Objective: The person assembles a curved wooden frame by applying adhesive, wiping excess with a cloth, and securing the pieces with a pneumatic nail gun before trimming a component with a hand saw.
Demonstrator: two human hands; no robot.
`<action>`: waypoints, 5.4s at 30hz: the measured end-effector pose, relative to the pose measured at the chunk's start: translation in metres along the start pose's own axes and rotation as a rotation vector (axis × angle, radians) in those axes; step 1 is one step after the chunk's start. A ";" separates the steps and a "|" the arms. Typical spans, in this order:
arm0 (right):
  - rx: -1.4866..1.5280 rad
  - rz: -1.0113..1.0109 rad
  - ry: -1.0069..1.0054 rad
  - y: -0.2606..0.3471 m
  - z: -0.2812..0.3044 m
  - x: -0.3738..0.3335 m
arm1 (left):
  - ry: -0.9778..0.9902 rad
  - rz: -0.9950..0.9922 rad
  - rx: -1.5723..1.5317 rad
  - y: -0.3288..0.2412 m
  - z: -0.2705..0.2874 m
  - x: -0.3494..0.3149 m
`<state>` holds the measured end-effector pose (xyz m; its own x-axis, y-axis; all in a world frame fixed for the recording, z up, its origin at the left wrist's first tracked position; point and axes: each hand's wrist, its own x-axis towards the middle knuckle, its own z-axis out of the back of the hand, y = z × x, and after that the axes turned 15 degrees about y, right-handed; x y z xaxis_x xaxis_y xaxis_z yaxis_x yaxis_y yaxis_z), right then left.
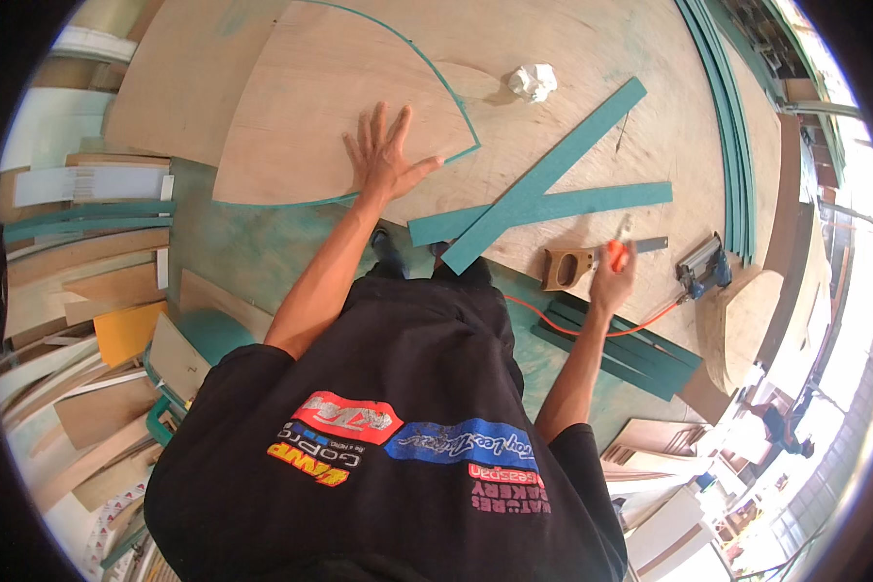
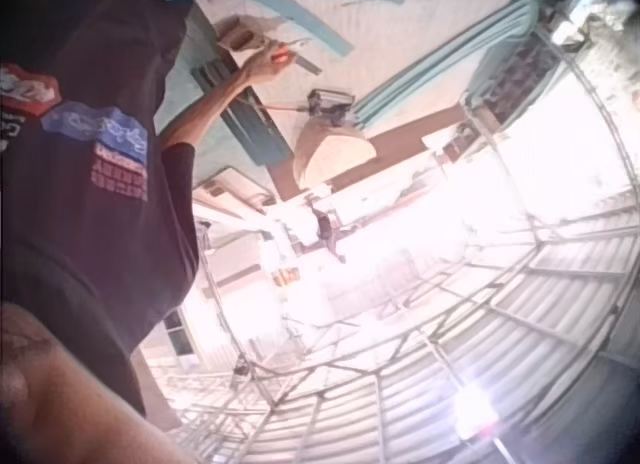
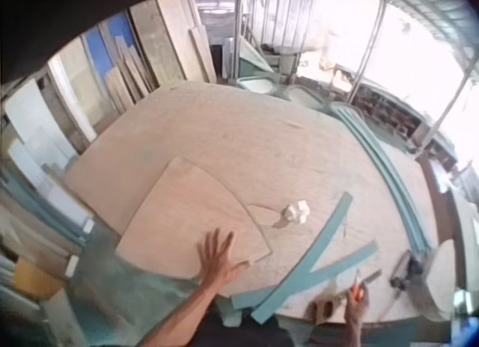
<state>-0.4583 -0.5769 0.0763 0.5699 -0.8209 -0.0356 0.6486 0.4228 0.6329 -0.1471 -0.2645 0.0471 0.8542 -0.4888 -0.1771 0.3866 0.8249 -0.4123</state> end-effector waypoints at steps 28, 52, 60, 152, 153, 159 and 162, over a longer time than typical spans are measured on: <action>-0.298 -0.507 -0.108 -0.180 0.063 0.078 | -0.076 -0.038 0.025 -0.069 -0.008 -0.024; 0.342 0.036 0.349 0.192 -0.221 -0.011 | -0.379 0.490 0.019 0.257 0.118 0.055; 0.415 -0.317 0.288 0.200 -0.236 0.010 | 0.064 0.484 -0.264 0.272 0.143 0.059; -0.036 0.016 0.153 0.316 -0.339 -0.008 | -0.006 -0.284 -0.067 0.368 0.176 0.245; -0.045 0.012 0.158 0.316 -0.340 -0.011 | 0.007 -0.276 -0.059 0.367 0.176 0.244; -0.042 0.011 0.218 0.324 -0.325 -0.013 | 0.075 -0.106 -0.033 0.367 0.182 0.241; -0.011 0.004 0.173 0.296 -0.301 -0.028 | 0.171 -0.066 -0.045 0.356 0.196 0.217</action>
<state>-0.1302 -0.3134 0.0321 0.6503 -0.7412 -0.1668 0.6511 0.4305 0.6251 0.2447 -0.0212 0.0371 0.7541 -0.5862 -0.2962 0.4208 0.7775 -0.4673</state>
